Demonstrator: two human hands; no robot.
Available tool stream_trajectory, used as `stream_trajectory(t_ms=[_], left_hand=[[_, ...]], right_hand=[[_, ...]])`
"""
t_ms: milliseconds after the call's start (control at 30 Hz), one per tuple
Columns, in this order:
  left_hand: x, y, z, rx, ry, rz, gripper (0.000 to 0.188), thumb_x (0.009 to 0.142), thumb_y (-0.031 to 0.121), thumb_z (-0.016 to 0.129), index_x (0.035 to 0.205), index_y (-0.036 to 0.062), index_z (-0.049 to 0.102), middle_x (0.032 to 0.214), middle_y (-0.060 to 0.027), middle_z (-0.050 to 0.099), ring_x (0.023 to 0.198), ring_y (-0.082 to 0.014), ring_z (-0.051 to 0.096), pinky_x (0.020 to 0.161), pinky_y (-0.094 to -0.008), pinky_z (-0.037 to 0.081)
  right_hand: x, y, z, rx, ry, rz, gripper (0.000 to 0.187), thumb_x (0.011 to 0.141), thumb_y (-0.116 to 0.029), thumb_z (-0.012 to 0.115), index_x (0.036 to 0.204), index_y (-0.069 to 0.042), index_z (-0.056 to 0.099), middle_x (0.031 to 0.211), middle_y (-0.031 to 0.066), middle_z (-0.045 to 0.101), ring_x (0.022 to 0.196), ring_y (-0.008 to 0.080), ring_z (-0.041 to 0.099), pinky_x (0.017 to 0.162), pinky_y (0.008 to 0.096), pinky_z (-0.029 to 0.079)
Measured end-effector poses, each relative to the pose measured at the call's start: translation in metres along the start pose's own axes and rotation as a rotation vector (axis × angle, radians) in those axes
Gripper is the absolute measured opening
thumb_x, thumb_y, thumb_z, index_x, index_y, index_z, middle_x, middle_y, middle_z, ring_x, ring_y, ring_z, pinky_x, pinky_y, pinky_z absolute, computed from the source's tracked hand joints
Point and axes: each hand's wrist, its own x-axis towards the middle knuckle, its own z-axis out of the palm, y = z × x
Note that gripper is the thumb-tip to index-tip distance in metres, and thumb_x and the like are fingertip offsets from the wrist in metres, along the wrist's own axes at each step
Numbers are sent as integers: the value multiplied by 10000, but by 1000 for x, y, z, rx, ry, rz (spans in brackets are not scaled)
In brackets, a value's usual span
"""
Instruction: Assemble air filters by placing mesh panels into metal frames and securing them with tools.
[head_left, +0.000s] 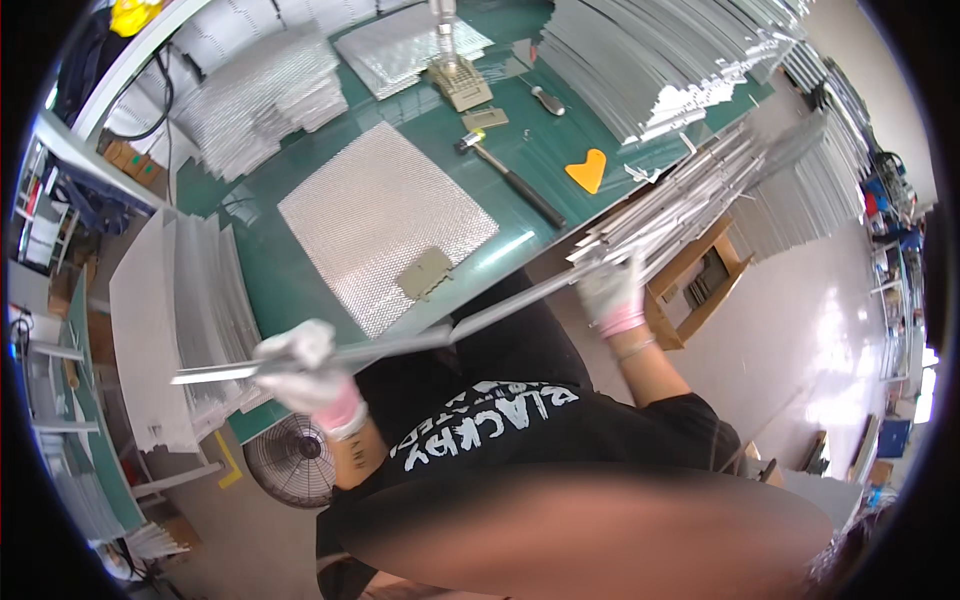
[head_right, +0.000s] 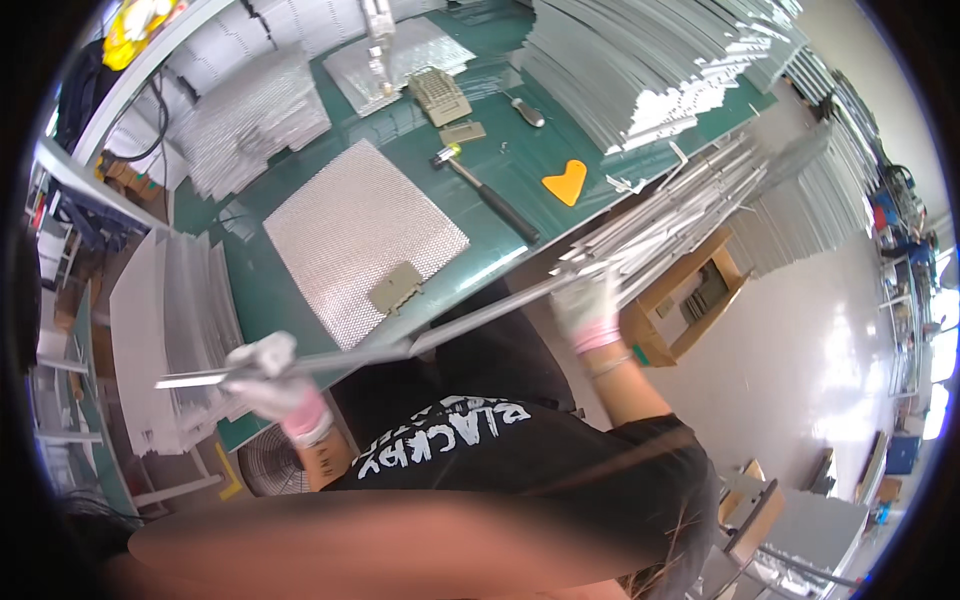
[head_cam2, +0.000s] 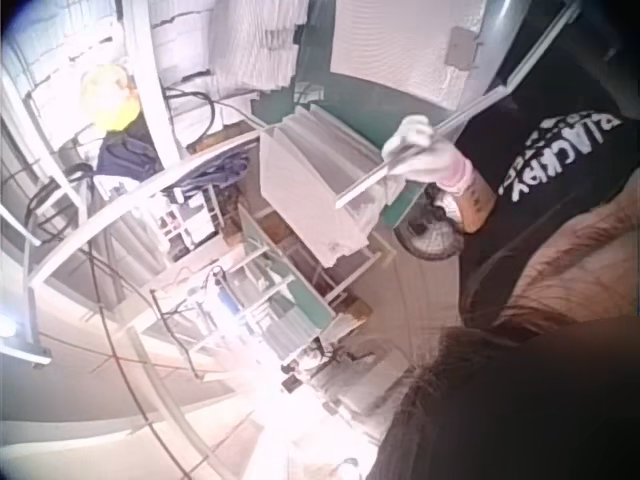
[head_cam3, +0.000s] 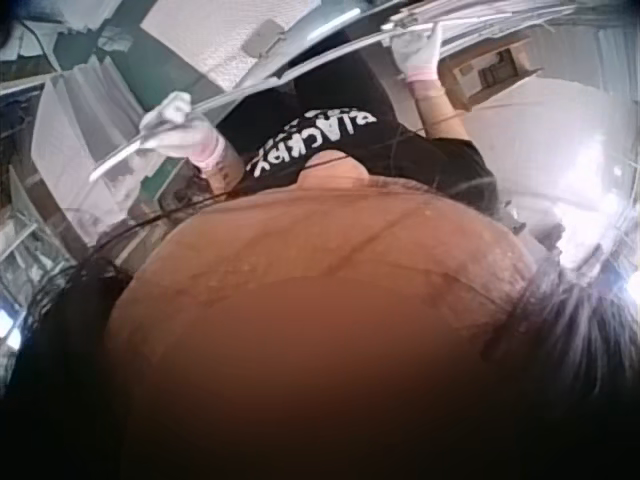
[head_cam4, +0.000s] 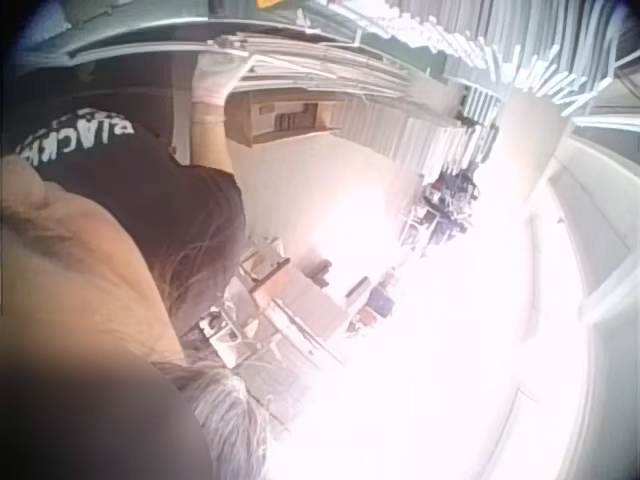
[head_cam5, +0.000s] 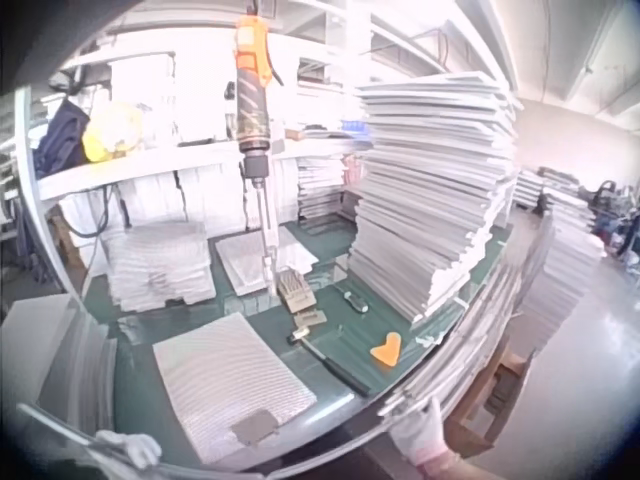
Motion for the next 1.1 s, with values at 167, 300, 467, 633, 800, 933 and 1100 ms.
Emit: stream_trajectory(t_ms=[167, 300, 467, 633, 800, 933, 1100], left_hand=[[23, 41, -68, 210, -305, -374, 522, 1061, 441, 319, 904, 19, 584, 492, 24, 445, 384, -70, 394, 345, -218, 270], [-21, 28, -49, 273, -368, -640, 471, 1057, 378, 383, 919, -20, 594, 523, 4, 478, 424, -72, 438, 399, -220, 329], [-75, 12, -28, 88, -268, -817, 371, 1043, 280, 421, 1080, -57, 571, 701, -67, 571, 600, -134, 561, 564, -275, 468], [-95, 19, -1, 1125, -301, 8, 646, 866, 120, 632, 1417, -56, 344, 1380, -242, 452, 1319, -379, 418, 1115, -459, 312], [-159, -22, 46, -307, -170, -1217, 439, 1025, 213, 486, 1373, -39, 392, 1346, -200, 492, 1268, -300, 492, 1051, -434, 414], [-161, -47, 78, -583, -4, -1272, 412, 1050, 294, 435, 1345, 6, 427, 1332, -128, 522, 1223, -258, 525, 1046, -431, 443], [-119, -82, 80, -26, -376, -816, 302, 1033, 259, 484, 1193, 14, 558, 1172, -134, 613, 1093, -250, 599, 954, -411, 500]], right_hand=[[36, -139, 10, -195, -200, -443, 220, 975, -321, 531, 902, -133, 620, 866, 18, 634, 845, 186, 597, 795, 335, 493], [-19, -115, 132, -90, -555, -492, 226, 985, -287, 530, 850, -106, 523, 762, -11, 487, 706, 129, 497, 666, 298, 430], [10, 21, 194, -227, -600, -156, 217, 964, -250, 573, 821, -100, 513, 771, 22, 500, 695, 162, 511, 675, 328, 452], [94, 98, 150, -518, -532, 159, 165, 956, -223, 594, 913, -66, 573, 788, 50, 577, 727, 166, 567, 648, 321, 483], [66, 93, 98, -1464, -753, -7, 232, 973, -236, 551, 1041, -16, 576, 838, 28, 639, 686, 96, 575, 640, 246, 484], [4, 94, 55, -1497, -1012, -387, 494, 953, -152, 543, 1393, 30, 409, 924, 98, 662, 811, 179, 639, 756, 324, 528], [-32, 87, 37, -1230, -741, -73, 626, 970, -63, 474, 1534, -50, 202, 916, 77, 573, 662, 122, 525, 628, 286, 479]])
